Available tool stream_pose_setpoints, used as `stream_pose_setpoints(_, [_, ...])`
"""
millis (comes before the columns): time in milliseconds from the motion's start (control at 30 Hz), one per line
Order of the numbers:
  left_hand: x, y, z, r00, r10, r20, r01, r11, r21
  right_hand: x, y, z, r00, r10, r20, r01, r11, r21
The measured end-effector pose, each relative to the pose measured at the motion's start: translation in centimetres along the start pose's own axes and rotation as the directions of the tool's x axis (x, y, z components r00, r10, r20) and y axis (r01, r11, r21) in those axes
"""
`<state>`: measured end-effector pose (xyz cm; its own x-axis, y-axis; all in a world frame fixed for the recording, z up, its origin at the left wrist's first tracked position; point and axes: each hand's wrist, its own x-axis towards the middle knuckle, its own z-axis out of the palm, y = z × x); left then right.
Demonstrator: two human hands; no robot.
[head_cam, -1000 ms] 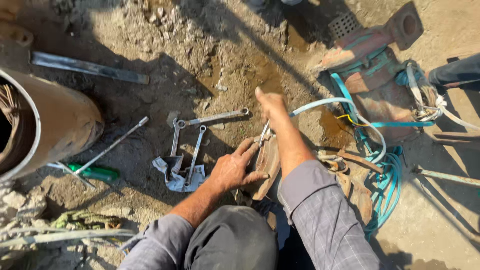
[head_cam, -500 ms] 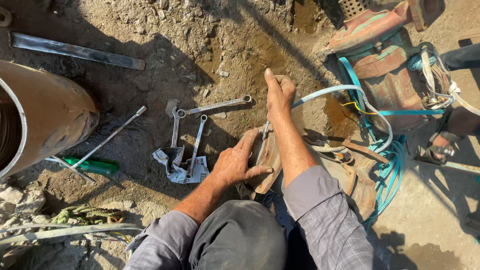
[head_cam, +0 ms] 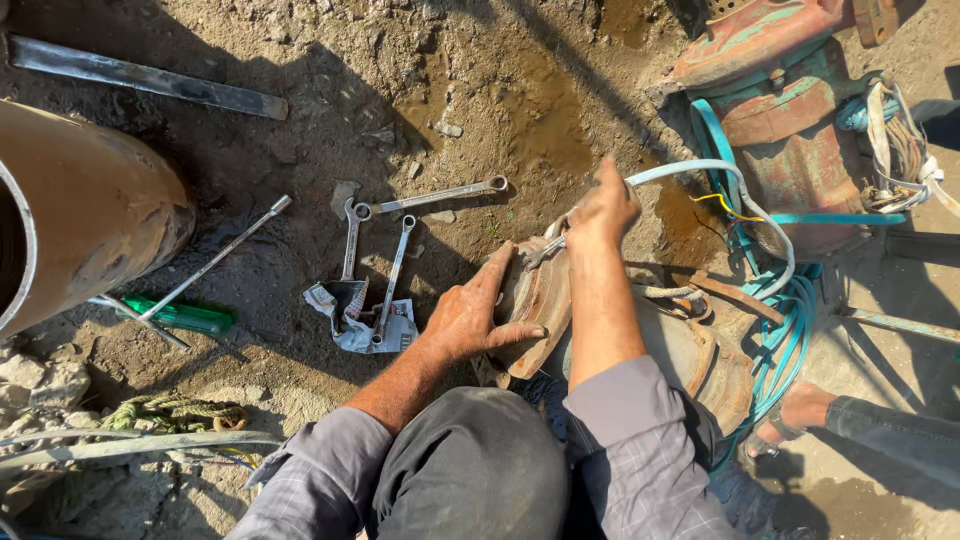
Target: The person uses a wrench to loosen and remove bolts from a water pump. They adjust the pump's position and continue to remove bolts, then reposition the pump again to access additional fasteners.
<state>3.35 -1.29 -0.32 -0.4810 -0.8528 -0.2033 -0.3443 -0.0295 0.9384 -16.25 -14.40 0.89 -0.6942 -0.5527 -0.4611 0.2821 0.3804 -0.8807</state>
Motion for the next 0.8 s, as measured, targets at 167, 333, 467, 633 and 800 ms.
stream_pose_setpoints(167, [0.1,-0.1,0.1,1.000,0.015,0.011,-0.015,1.000,-0.005,-4.3,-1.8,-2.1,0.944,-0.331,0.013,0.324,0.931,0.170])
stream_pose_setpoints(333, [-0.1,0.6,-0.1,0.995,0.087,-0.048,-0.087,0.996,-0.005,-8.6,-1.1,-1.8,0.711,-0.665,0.227,0.674,0.737,0.048])
stream_pose_setpoints(467, [-0.3,1.4,-0.7,0.996,0.077,-0.044,-0.076,0.997,0.019,-9.7,-0.7,-3.4,0.613,-0.738,0.280,0.764,0.645,0.028])
stream_pose_setpoints(633, [-0.1,1.4,-0.2,0.998,-0.022,0.055,0.019,0.999,0.046,-9.8,-0.2,-4.7,0.521,-0.796,0.307,0.849,0.520,-0.093])
stream_pose_setpoints(800, [-0.4,-1.7,3.3,1.000,0.012,0.026,-0.014,0.997,0.079,-11.6,0.3,-6.0,0.688,-0.667,0.286,0.708,0.530,-0.466])
